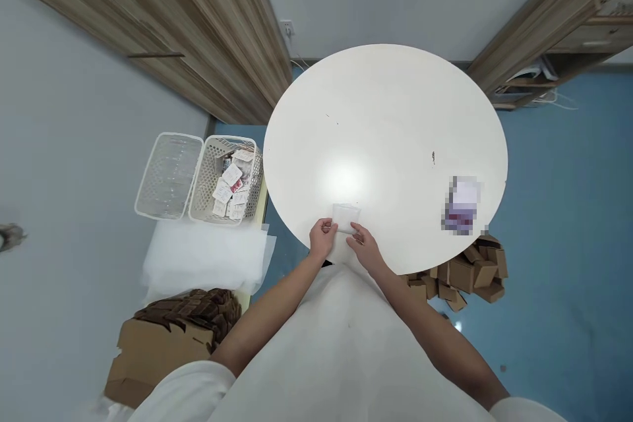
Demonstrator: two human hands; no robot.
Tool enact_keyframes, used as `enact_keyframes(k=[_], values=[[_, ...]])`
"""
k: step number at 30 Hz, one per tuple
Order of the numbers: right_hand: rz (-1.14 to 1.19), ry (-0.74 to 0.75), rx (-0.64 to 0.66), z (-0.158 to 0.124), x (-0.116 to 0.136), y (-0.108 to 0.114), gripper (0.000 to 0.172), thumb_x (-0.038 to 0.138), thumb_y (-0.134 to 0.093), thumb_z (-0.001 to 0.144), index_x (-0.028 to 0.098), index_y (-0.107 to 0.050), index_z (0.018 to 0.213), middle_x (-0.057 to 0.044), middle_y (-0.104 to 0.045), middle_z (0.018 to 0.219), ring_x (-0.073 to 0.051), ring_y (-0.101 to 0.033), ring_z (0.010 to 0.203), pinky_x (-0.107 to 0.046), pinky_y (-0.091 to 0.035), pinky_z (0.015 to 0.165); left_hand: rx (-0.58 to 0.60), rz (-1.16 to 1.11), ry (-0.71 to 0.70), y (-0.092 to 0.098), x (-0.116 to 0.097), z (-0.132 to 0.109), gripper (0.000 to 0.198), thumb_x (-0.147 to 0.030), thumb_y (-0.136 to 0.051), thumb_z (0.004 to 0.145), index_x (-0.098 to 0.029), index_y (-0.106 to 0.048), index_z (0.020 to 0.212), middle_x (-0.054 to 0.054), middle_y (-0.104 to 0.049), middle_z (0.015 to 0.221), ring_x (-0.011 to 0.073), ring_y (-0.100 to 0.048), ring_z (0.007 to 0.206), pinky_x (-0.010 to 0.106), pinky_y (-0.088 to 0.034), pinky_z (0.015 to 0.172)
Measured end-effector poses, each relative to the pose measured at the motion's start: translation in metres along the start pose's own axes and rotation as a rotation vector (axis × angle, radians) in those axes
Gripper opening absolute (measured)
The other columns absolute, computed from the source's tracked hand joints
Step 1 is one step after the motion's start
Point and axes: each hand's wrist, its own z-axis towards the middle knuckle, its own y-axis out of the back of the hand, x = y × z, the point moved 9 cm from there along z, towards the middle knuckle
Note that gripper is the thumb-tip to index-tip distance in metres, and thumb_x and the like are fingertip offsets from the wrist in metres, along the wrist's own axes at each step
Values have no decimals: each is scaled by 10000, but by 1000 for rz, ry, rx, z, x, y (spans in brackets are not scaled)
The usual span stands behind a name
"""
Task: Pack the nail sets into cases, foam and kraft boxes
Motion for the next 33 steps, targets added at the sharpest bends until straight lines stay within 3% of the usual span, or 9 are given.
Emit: enact_keyframes(k=[4,11,15,21,28,33], values=[[-67,-12,4,16,34,-34,555,336,-555,705,283,-429,1243,-19,-303,1402,-207,-433,1177,-384,-353,994,1,-83,-9,34,-2,24,256,-313,-562,754,-165,-574,962,71,-638,911,153,-611,764,302,-509,700],[-170,54,78,63,88,-110,605,350,-573,704,273,-393,1276,-11,-311,1399,-193,-405,1204,-363,-318,1020,-142,-200,-69,111,-17,73,330,-245,-572,745,-161,-540,1063,98,-591,1039,160,-592,843,321,-498,766],[-228,98,82,87,111,-143,626,354,-569,705,269,-369,1293,-8,-369,1362,-193,-417,1186,-371,-310,1022,-171,-293,-102,138,-27,93,394,-205,-542,767,-167,-452,1148,98,-543,1094,146,-561,939,315,-478,840],[-258,81,63,101,130,-162,663,372,-560,714,275,-315,1322,-4,-220,1436,-205,-380,1215,-370,-309,1020,-157,-252,-163,149,-42,107,385,-199,-531,775,-186,-454,1151,98,-496,1146,169,-506,1062,343,-412,943],[-281,84,58,106,130,-159,648,390,-560,717,314,-315,1312,10,-226,1433,-210,-358,1226,-412,-293,1024,-148,-269,-174,146,-41,111,399,-195,-518,784,-207,-439,1175,85,-486,1158,174,-500,1075,358,-405,953],[-249,88,101,98,128,-158,650,426,-544,736,359,-272,1322,32,-66,1468,-213,-262,1286,-422,-275,1026,-183,-331,-196,147,-37,106,488,-184,-523,783,-218,-353,1238,87,-436,1223,170,-478,1116,338,-394,968]])
